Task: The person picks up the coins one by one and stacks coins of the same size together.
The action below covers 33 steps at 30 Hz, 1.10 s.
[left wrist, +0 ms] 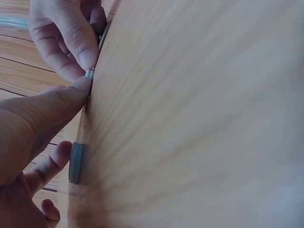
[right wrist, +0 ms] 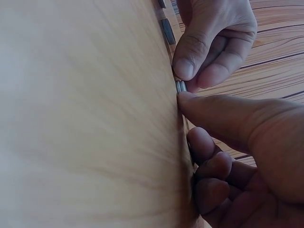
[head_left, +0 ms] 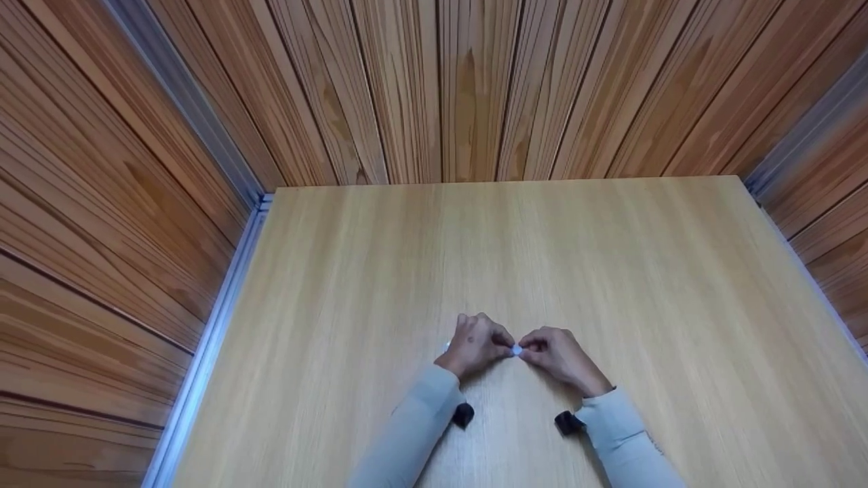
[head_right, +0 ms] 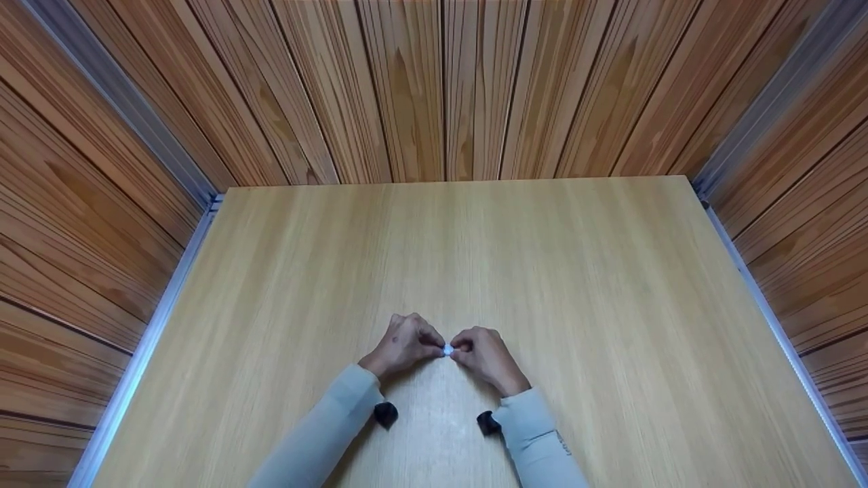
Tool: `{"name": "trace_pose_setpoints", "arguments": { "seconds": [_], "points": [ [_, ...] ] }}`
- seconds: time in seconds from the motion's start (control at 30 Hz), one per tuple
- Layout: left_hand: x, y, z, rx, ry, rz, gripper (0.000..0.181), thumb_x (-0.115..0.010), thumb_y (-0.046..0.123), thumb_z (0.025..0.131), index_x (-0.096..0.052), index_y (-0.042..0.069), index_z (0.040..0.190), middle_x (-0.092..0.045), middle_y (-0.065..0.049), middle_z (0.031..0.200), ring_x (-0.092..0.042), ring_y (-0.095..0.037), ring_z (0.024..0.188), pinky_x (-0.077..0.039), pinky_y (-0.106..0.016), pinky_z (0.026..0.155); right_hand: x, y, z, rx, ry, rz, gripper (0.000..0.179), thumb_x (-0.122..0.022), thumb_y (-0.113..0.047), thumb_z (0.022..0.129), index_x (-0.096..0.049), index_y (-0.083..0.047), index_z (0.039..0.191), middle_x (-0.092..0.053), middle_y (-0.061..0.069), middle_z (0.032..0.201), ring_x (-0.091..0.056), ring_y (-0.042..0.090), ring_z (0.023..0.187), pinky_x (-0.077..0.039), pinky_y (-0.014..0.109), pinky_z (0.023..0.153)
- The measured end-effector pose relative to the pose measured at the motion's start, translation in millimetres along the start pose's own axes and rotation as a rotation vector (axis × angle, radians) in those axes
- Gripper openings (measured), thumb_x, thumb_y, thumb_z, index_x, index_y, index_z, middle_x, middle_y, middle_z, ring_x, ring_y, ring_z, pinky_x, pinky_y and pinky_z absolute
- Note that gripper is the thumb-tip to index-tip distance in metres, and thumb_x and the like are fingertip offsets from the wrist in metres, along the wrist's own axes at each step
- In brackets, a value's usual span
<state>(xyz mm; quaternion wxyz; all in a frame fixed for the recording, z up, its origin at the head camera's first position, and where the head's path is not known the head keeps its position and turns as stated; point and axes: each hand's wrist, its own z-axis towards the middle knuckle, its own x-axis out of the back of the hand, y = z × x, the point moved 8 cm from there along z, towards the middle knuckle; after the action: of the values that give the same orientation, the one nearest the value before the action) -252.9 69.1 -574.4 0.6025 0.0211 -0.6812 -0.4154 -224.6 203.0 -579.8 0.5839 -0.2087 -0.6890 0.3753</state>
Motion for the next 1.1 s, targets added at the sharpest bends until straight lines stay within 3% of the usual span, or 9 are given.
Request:
{"name": "trace_pose_setpoints", "arguments": {
  "seconds": [0.17, 0.5, 1.1],
  "points": [
    [-2.7, -1.3, 1.9, 0.025, -0.02, -0.031, 0.008, -0.082, 0.028, 0.084, -0.082, 0.027, 0.092, -0.073, 0.021, 0.084, -0.06, 0.005, 0.086, -0.029, -0.029, 0.079, -0.2, 2.3, -0.5, -0.009, -0.004, -0.007, 0.008, -0.074, -0.007, 0.089, -0.077, -0.006, 0.097, -0.066, -0.001, 0.087, -0.056, 0.015, 0.08, -0.045, 0.029, 0.071],
    [-0.5, 3.6, 0.9, -0.048, 0.005, 0.002, 0.006, -0.082, 0.03, 0.084, -0.082, 0.027, 0.09, -0.074, 0.019, 0.084, -0.063, 0.005, 0.084, -0.029, -0.026, 0.076, 0.4, -0.1, -1.1, 0.026, 0.009, 0.018, 0.008, -0.075, -0.008, 0.089, -0.077, -0.006, 0.096, -0.066, -0.001, 0.088, -0.056, 0.015, 0.081, -0.045, 0.028, 0.072],
    [-0.7, 0.5, 2.2, 0.022, -0.038, -0.034, 0.007, -0.082, 0.027, 0.084, -0.082, 0.025, 0.091, -0.074, 0.019, 0.083, -0.061, 0.005, 0.083, -0.028, -0.028, 0.077, -0.4, 0.4, 0.0, 0.015, 0.005, 0.016, 0.009, -0.075, -0.007, 0.088, -0.077, -0.005, 0.097, -0.066, -0.001, 0.088, -0.057, 0.014, 0.08, -0.045, 0.027, 0.071]
  ]
}}
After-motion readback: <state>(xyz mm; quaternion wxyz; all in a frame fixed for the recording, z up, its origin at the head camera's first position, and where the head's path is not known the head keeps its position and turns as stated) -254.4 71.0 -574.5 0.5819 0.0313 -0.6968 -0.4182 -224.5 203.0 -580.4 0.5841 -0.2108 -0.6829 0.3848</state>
